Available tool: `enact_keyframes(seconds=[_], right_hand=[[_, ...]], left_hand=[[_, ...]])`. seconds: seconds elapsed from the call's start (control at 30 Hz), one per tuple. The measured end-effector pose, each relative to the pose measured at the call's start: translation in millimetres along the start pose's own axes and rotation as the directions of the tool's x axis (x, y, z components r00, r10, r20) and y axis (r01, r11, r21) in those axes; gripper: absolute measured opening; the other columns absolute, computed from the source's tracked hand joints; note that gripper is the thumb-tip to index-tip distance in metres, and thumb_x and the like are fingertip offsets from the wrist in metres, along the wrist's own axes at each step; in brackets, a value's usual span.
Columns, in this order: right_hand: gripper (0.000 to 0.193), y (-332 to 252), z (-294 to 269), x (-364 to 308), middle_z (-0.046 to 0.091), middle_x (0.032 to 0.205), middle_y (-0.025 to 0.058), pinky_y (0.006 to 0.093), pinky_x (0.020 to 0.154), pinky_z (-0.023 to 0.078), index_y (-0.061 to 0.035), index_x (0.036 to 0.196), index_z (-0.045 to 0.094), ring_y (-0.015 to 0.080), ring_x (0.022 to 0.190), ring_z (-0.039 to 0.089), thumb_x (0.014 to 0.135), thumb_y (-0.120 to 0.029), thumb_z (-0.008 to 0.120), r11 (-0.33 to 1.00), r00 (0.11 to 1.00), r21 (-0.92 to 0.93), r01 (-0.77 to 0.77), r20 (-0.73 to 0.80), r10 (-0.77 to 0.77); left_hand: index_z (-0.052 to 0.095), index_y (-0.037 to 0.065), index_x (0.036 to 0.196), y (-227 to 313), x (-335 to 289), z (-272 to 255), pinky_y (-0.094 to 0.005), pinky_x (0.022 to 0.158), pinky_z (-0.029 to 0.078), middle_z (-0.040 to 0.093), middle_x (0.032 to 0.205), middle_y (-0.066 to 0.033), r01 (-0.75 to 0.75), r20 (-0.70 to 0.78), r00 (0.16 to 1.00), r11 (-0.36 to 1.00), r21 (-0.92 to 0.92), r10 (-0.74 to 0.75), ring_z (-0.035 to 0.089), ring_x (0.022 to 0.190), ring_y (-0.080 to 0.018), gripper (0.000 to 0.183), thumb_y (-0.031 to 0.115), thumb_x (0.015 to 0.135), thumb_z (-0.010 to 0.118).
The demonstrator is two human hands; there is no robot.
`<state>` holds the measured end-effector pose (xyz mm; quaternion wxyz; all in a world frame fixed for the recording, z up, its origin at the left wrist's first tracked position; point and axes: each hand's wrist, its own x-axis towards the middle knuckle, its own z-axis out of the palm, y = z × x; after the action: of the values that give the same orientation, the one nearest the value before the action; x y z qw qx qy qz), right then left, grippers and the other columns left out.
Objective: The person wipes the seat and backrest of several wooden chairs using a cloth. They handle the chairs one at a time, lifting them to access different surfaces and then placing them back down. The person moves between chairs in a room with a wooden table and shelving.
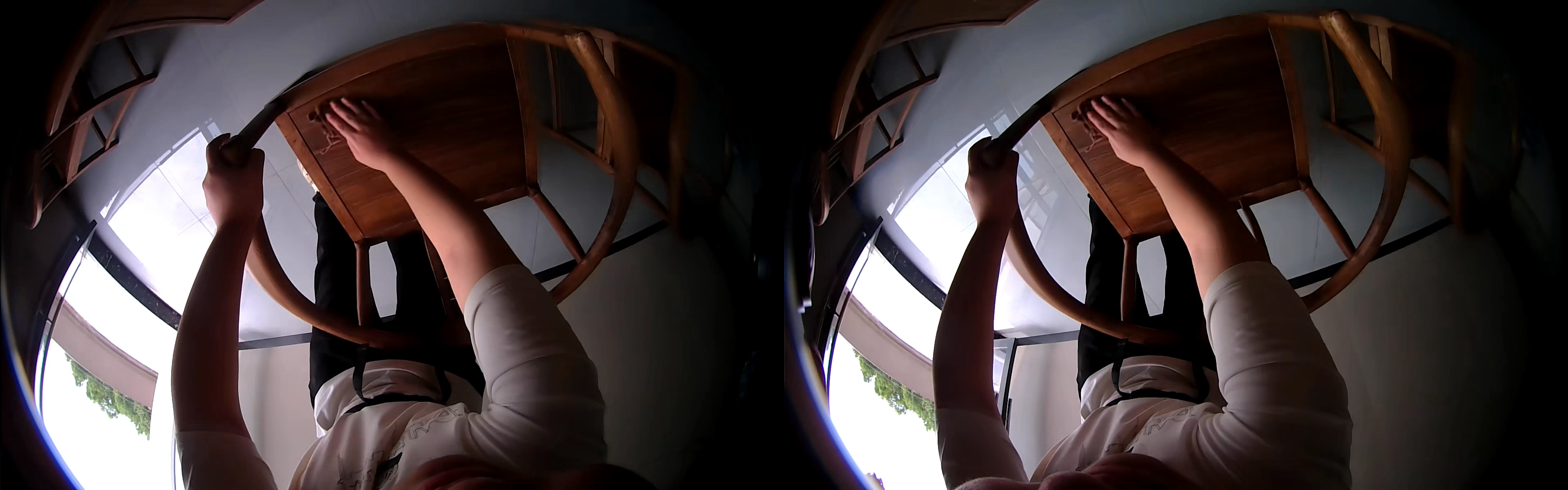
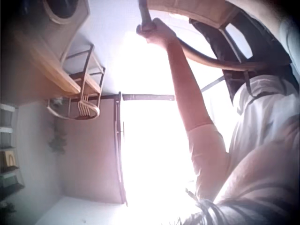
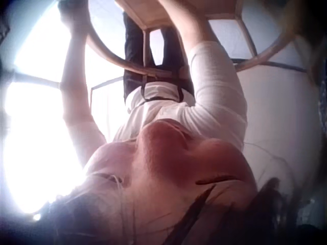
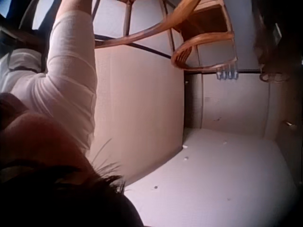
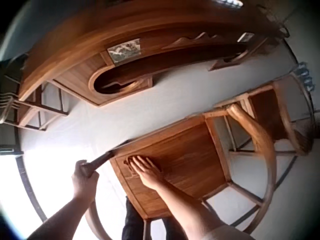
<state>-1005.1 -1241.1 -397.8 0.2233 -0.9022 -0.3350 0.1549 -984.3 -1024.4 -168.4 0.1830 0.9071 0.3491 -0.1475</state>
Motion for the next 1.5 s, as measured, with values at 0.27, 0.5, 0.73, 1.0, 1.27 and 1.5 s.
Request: enact_keyframes(seconds=[0.27, 0.5, 0.73, 1.0, 1.27, 1.5], right_hand=[[0.053, 147, -62, -4, 0.044, 0.158, 0.0141, 0.0525, 0.119, 0.035, -0.0111, 0.149, 0.051, 0.035, 0.146, 0.04, 0.097, -0.017, 0.063, 0.97, 0.863, -0.03, -0.243, -0.463, 0.202], [0.059, 196, -52, -222, 0.038, 0.156, 0.0211, 0.0527, 0.117, 0.036, -0.007, 0.155, 0.039, 0.0383, 0.142, 0.04, 0.099, -0.012, 0.057, 0.327, 0.207, 0.264, -0.908, -0.398, 0.894], [0.07, 28, 4, -158, 0.019, 0.166, 0.0277, 0.0586, 0.124, 0.023, -0.0039, 0.159, 0.031, 0.0441, 0.153, 0.025, 0.095, -0.006, 0.059, 0.319, 0.258, 0.284, -0.904, -0.231, 0.938], [0.061, 84, -54, -200, 0.035, 0.158, 0.0227, 0.0488, 0.111, 0.044, -0.004, 0.155, 0.034, 0.0406, 0.143, 0.041, 0.1, -0.013, 0.058, -0.02, 0.03, 0.977, -0.213, 0.027, 0.999], [0.062, 156, 78, -287, 0.047, 0.146, 0.0233, 0.0479, 0.102, 0.054, -0.003, 0.153, 0.033, 0.0357, 0.12, 0.06, 0.101, -0.028, 0.056, -0.611, -0.814, 0.788, -0.077, 0.304, 0.495], [0.059, 133, 39, -207, 0.039, 0.154, 0.0308, 0.0577, 0.113, 0.038, -0.0021, 0.151, 0.041, 0.043, 0.136, 0.047, 0.096, -0.016, 0.058, 0.277, 0.066, 0.37, -0.887, -0.493, 0.868]], left_hand=[[0.062, 0.009, 0.114, -16, 8, 0, -0.0439, 0.087, 0.055, 0.073, 0.098, -0.0128, -0.006, 0.041, 0.999, 1.0, 0.005, 0.006, 0.072, 0.093, -0.0316, 0.038, 0.033, 0.086, 0.073], [0.06, 0.012, 0.127, -8, 4, 2, -0.0471, 0.095, 0.053, 0.073, 0.115, -0.0169, -0.012, 0.008, 1.0, 0.999, 0.036, 0.011, 0.07, 0.107, -0.0376, 0.051, 0.036, 0.084, 0.073], [0.058, 0.015, 0.138, -30, 15, 8, -0.0481, 0.102, 0.051, 0.071, 0.123, -0.0176, -0.053, 0.034, 0.998, 0.998, 0.021, 0.052, 0.067, 0.116, -0.0382, 0.059, 0.036, 0.084, 0.072], [0.059, 0.01, 0.134, -28, 13, 9, -0.0343, 0.059, 0.06, 0.072, 0.098, -0.0122, -0.058, 0.025, 0.998, 0.996, -0.066, 0.06, 0.071, 0.072, -0.0212, 0.052, 0.028, 0.087, 0.072], [0.061, 0.015, 0.131, -30, 24, 15, -0.0431, 0.094, 0.054, 0.074, 0.112, -0.0123, -0.082, 0.054, 0.995, 0.997, -0.004, 0.082, 0.071, 0.103, -0.0308, 0.052, 0.035, 0.084, 0.074], [0.062, 0.019, 0.129, -20, 1, 0, -0.0456, 0.092, 0.056, 0.075, 0.111, -0.0131, -0.015, 0.005, 1.0, 0.997, 0.07, 0.014, 0.072, 0.104, -0.0342, 0.052, 0.045, 0.085, 0.071]])
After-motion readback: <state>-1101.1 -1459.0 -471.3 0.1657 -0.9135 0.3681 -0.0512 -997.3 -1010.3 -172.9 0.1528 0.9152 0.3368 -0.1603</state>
